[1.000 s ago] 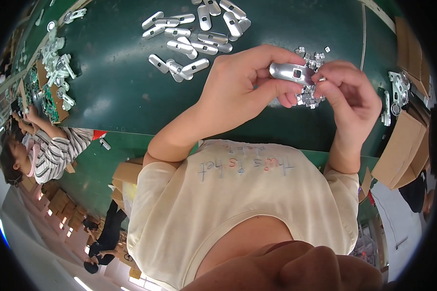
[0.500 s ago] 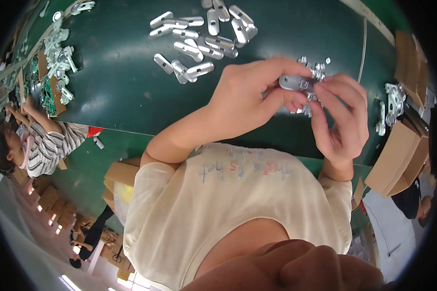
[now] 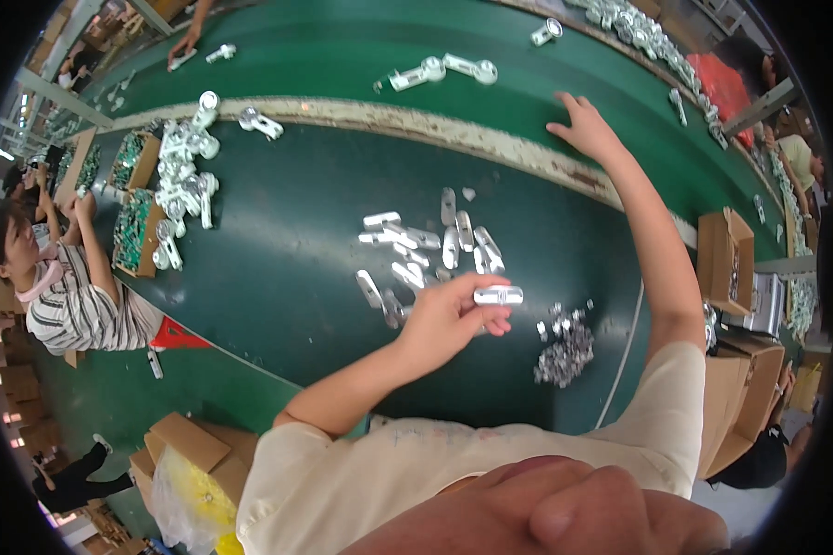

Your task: The person assembles small metal components into plastic housings by hand on a production line.

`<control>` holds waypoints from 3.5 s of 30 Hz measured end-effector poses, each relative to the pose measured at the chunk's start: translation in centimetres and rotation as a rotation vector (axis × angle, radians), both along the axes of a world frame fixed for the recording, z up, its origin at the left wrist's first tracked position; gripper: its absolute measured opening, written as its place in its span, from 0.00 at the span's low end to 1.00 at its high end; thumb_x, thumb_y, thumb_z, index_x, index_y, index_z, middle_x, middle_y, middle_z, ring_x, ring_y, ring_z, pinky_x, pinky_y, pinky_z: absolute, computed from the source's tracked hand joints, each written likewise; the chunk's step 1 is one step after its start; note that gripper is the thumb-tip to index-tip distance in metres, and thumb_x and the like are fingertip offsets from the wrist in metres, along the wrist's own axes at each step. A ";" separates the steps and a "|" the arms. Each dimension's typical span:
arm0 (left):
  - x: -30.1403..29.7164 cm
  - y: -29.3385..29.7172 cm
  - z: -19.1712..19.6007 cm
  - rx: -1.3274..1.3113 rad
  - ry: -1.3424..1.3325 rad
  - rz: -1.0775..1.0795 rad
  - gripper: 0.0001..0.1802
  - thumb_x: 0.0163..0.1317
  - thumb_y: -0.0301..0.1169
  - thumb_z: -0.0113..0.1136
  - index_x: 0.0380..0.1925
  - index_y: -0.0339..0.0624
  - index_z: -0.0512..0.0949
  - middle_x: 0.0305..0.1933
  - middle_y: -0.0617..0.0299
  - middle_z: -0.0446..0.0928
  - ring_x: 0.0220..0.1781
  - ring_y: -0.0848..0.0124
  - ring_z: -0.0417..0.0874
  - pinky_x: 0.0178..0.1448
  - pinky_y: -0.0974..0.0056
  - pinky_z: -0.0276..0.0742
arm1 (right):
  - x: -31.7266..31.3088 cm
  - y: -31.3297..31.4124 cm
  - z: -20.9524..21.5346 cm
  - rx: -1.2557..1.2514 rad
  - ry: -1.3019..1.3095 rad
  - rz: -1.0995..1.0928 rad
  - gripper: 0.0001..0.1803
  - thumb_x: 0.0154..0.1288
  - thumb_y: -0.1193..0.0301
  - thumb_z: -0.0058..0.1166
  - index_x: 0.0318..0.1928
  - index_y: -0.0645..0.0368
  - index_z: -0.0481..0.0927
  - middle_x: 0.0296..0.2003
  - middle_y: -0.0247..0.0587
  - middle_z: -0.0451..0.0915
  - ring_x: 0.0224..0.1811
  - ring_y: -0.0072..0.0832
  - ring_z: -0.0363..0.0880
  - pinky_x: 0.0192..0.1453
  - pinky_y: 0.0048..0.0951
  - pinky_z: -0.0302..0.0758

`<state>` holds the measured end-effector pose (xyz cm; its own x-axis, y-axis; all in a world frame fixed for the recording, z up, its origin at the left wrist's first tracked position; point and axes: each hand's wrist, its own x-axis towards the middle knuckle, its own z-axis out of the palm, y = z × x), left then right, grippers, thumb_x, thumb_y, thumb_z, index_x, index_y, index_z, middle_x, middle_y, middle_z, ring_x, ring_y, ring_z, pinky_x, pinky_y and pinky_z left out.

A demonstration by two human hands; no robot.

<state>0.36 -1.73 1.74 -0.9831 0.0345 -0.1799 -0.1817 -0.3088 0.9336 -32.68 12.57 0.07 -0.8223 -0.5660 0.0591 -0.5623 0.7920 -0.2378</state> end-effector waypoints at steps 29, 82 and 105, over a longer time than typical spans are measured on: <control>-0.8 -0.3 -0.7 -0.020 0.009 -0.020 0.14 0.60 0.19 0.54 0.47 0.31 0.71 0.36 0.55 0.79 0.34 0.72 0.83 0.40 0.70 0.79 | -1.4 6.2 -3.0 0.009 0.154 0.016 0.19 0.63 0.60 0.50 0.46 0.64 0.73 0.36 0.51 0.73 0.34 0.41 0.75 0.43 0.36 0.72; 0.6 -2.4 1.0 -0.159 0.114 0.044 0.15 0.58 0.18 0.54 0.47 0.36 0.73 0.32 0.57 0.80 0.33 0.73 0.83 0.39 0.71 0.79 | 2.9 -15.7 4.0 -0.726 -1.523 0.539 0.23 0.66 0.61 0.47 0.49 0.71 0.72 0.27 0.45 0.77 0.14 0.11 0.61 0.12 0.14 0.58; 0.1 -1.0 -0.1 -0.075 -0.006 0.072 0.15 0.60 0.17 0.53 0.48 0.33 0.72 0.36 0.55 0.78 0.35 0.70 0.83 0.40 0.69 0.81 | 9.9 -4.2 5.4 -1.037 -0.912 0.322 0.19 0.63 0.59 0.52 0.44 0.62 0.75 0.30 0.44 0.79 0.23 0.18 0.72 0.24 0.20 0.67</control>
<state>0.45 -2.73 1.62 -0.9814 -0.0502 -0.1854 -0.1673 -0.2502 0.9536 -22.83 8.40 5.51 -0.6423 -0.7618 0.0840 -0.0179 -0.0946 -0.9954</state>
